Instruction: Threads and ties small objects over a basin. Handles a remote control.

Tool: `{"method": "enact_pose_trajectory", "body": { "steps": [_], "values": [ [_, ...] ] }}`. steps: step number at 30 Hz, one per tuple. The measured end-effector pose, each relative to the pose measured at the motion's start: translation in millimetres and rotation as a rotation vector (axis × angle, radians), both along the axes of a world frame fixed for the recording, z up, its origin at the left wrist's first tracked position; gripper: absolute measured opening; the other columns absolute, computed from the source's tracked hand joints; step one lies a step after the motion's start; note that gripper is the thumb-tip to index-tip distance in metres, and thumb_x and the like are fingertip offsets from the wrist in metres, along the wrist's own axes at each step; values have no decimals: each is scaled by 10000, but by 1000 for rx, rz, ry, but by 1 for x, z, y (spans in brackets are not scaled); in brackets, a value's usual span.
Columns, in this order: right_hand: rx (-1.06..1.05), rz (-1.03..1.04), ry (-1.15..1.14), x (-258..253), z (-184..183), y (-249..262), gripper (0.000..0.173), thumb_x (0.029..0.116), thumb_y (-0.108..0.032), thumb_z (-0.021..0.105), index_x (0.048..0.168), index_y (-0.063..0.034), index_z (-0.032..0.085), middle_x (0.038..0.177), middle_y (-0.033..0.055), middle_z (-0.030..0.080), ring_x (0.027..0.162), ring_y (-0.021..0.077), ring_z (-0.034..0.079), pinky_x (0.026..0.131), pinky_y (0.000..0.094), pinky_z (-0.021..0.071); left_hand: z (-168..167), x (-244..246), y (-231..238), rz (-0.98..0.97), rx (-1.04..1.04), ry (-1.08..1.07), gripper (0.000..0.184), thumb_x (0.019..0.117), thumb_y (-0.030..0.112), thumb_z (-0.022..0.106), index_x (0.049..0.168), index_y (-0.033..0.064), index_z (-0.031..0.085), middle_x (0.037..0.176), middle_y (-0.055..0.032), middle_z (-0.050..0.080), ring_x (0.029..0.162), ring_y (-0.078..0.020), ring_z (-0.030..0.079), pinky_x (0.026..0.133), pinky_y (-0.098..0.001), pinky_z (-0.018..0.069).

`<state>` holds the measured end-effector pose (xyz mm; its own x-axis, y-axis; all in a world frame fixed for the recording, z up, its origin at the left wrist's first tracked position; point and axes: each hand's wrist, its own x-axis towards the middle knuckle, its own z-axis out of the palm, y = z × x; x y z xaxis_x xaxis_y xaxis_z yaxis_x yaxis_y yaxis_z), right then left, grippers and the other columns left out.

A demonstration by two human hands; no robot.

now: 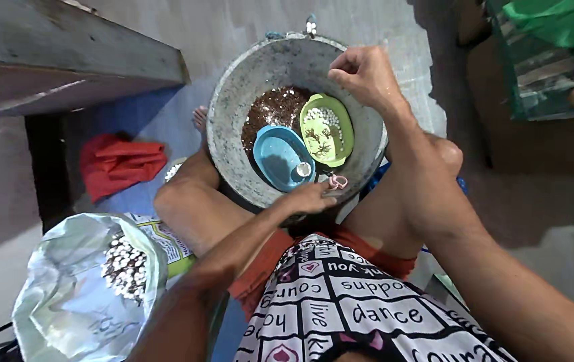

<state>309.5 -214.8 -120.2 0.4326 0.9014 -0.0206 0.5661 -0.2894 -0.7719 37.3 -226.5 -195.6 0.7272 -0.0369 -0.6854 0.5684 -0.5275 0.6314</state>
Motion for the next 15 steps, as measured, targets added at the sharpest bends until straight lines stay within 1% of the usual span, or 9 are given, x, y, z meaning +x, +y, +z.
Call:
{"method": "enact_pose_trajectory", "body": {
  "steps": [1,2,4,6,8,10,12,13,15],
  "values": [
    [-37,3,16,2,-5,4,254,986,-315,676,1123,-111,737,997,34,750,872,140,729,847,402,616,8,4,21,-33,33,-48,501,1034,427,591,1414,101,591,1162,-195,705,1085,-357,683,967,-612,520],
    [-78,-6,40,5,-11,9,255,979,-308,688,1132,-109,736,1016,45,749,890,154,729,861,418,610,18,9,46,-72,112,-106,483,1022,408,621,1405,114,606,1170,-179,711,1085,-347,690,965,-609,529],
    [-157,-47,79,13,-30,24,255,962,-310,711,1121,-114,744,1012,59,751,891,191,731,868,475,605,45,26,98,-97,306,-190,454,1020,398,619,1401,151,622,1198,-157,712,1112,-353,687,962,-636,527],
    [-233,-112,92,21,-60,41,233,945,-305,711,1069,-113,760,987,78,751,896,234,727,878,534,584,73,46,144,-44,430,-264,414,1043,373,579,1385,146,625,1204,-163,709,1118,-369,684,963,-652,517],
    [-331,-173,100,23,-105,50,260,928,-324,720,1033,-91,766,993,128,745,937,305,717,883,599,560,83,58,177,66,490,-374,391,1055,351,554,1359,116,627,1191,-154,712,1103,-345,693,967,-624,527],
    [-458,-199,85,22,-160,46,284,947,-291,691,1103,-60,749,1087,201,725,1038,393,693,925,658,532,79,62,194,179,546,-435,390,1054,339,553,1357,102,621,1210,-147,705,1128,-329,686,980,-600,529],
    [-594,-228,65,18,-208,32,302,938,-252,684,1156,-49,735,1146,245,704,1105,451,661,943,702,506,72,60,198,201,625,-437,373,1050,303,558,1338,79,634,1238,-171,683,1143,-365,671,966,-611,527],
    [-646,-247,59,14,-225,23,310,941,-255,683,1171,-52,728,1153,249,702,1111,457,659,942,697,509,72,57,196,184,645,-433,342,1043,290,574,1303,85,659,1227,-167,687,1125,-369,675,940,-612,536],
    [-712,-280,48,4,-249,12,345,946,-280,686,1210,-58,705,1166,252,697,1112,455,664,924,686,524,83,52,191,180,606,-457,299,1038,279,599,1264,105,690,1189,-137,705,1069,-336,696,911,-578,556]
  ]
}}
